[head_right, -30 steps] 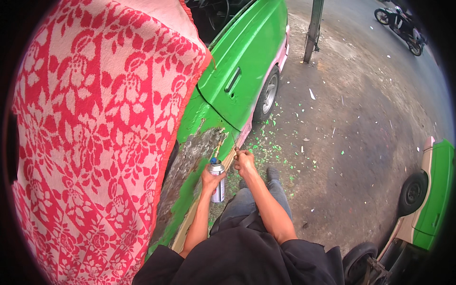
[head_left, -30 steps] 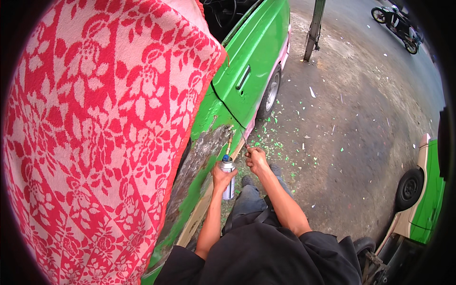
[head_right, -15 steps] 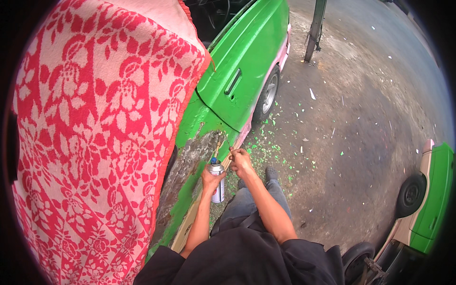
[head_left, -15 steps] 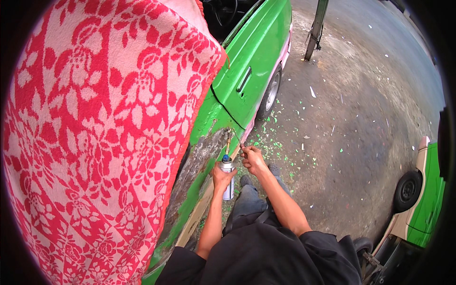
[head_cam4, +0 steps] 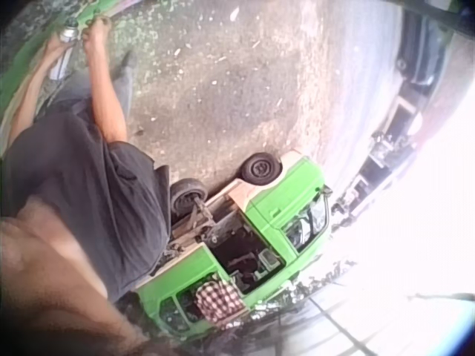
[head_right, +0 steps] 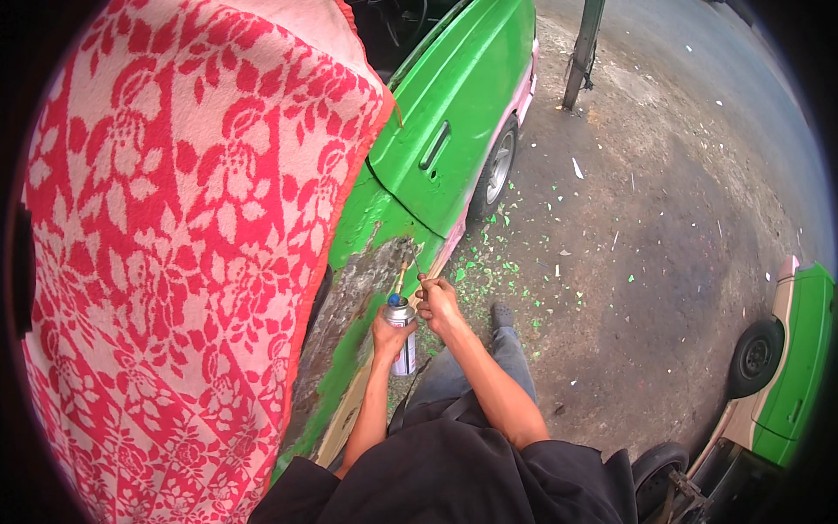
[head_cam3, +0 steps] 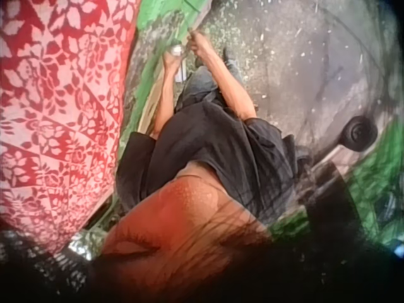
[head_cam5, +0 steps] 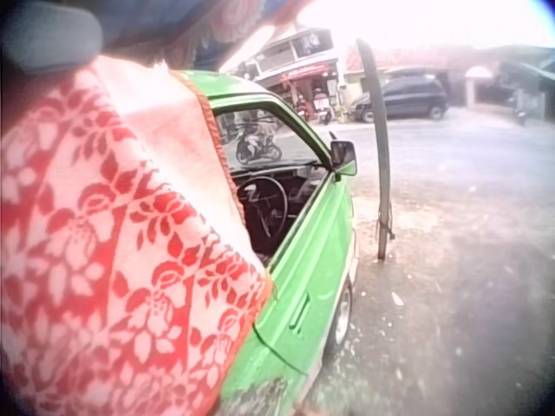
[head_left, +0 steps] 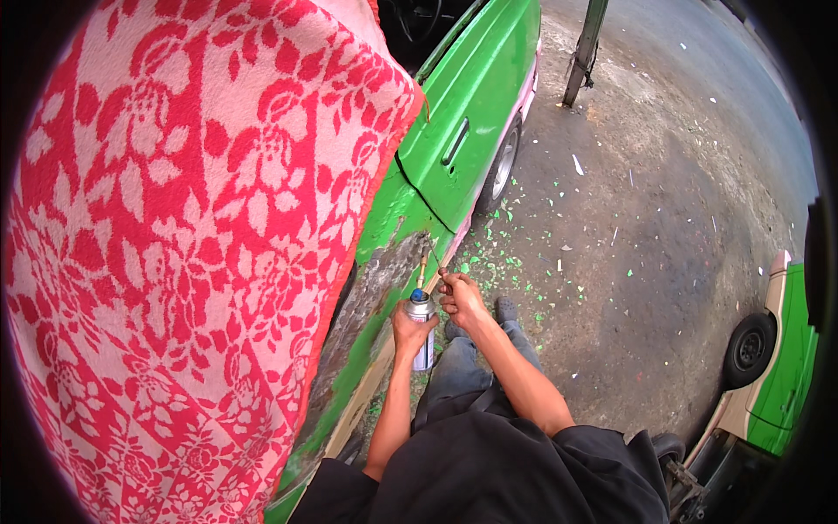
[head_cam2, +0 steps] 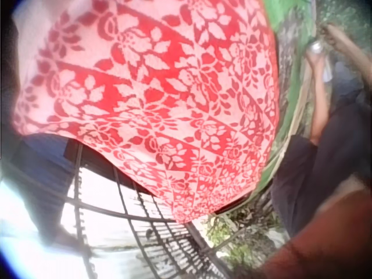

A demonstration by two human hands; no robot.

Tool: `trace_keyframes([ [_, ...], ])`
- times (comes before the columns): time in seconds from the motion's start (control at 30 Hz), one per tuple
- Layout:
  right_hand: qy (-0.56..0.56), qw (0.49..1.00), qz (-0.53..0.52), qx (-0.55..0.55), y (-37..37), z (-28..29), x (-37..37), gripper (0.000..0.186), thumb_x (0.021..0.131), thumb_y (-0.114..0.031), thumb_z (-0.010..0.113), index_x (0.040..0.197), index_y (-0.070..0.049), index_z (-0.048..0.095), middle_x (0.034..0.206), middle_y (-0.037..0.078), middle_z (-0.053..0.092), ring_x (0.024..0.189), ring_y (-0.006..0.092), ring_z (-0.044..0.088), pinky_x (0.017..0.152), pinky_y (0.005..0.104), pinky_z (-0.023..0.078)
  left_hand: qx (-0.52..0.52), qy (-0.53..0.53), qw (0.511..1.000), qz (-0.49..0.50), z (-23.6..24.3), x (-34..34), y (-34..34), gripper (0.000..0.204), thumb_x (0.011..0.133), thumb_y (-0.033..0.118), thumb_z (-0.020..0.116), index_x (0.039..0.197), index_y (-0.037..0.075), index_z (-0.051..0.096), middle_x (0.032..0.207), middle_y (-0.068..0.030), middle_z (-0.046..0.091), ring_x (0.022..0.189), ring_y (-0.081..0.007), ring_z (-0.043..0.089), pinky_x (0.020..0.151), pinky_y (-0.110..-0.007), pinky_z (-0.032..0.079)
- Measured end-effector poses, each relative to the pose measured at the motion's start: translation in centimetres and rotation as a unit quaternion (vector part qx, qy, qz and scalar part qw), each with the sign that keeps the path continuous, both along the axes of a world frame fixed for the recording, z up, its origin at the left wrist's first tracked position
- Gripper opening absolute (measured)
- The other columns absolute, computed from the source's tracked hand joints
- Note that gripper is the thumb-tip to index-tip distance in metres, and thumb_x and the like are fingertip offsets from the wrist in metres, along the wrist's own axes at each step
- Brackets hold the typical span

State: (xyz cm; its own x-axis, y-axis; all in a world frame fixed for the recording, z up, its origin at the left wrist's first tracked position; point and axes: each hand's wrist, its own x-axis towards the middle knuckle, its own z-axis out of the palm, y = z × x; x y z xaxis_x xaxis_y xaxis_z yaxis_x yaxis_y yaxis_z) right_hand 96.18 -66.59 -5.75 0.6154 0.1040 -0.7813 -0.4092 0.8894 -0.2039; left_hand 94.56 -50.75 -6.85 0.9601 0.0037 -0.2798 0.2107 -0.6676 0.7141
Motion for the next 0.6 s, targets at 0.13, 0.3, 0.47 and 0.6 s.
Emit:
trace_keyframes([
  [0.13,0.012,1.000,-0.001,-0.002,0.1,0.0,0.3,0.007,0.098,-0.013,0.054,0.105,-0.012,0.054,0.071,0.002,0.049,0.043,0.0045,0.028,0.034,0.0212,0.018,0.010,0.014,1.000,-0.006,0.2,0.8,0.1,0.054,0.057,0.021,0.086,0.097,-0.001,0.057,0.088,-0.0173,0.068,0.081,-0.0319,0.067,0.076,-0.042,0.053],
  [0.3,0.048,0.994,0.008,-0.096,1.7,0.9,0.7,0.006,0.096,-0.012,0.056,0.096,-0.013,0.050,0.071,0.002,0.050,0.042,0.0054,0.029,0.034,0.0219,0.019,0.003,0.017,1.000,-0.008,1.1,0.7,0.7,0.055,0.058,0.021,0.086,0.098,0.000,0.056,0.087,-0.0167,0.068,0.079,-0.0311,0.068,0.074,-0.042,0.053],
  [0.47,0.055,0.995,-0.027,-0.077,2.4,0.2,0.8,0.010,0.096,-0.013,0.058,0.094,-0.013,0.048,0.071,0.003,0.050,0.041,0.0063,0.028,0.033,0.0227,0.020,0.020,0.021,1.000,-0.007,2.4,-0.2,1.5,0.054,0.059,0.020,0.086,0.099,0.001,0.055,0.087,-0.0165,0.068,0.080,-0.0308,0.068,0.074,-0.042,0.053],
  [0.6,0.025,0.998,-0.019,-0.056,2.3,-1.3,0.7,0.014,0.099,-0.019,0.056,0.100,-0.010,0.045,0.074,0.007,0.052,0.041,0.0083,0.033,0.033,0.0269,0.021,0.021,0.027,0.999,-0.018,2.8,-0.4,2.0,0.055,0.060,0.021,0.085,0.104,0.002,0.057,0.090,-0.0166,0.068,0.084,-0.0311,0.068,0.077,-0.042,0.053],
])
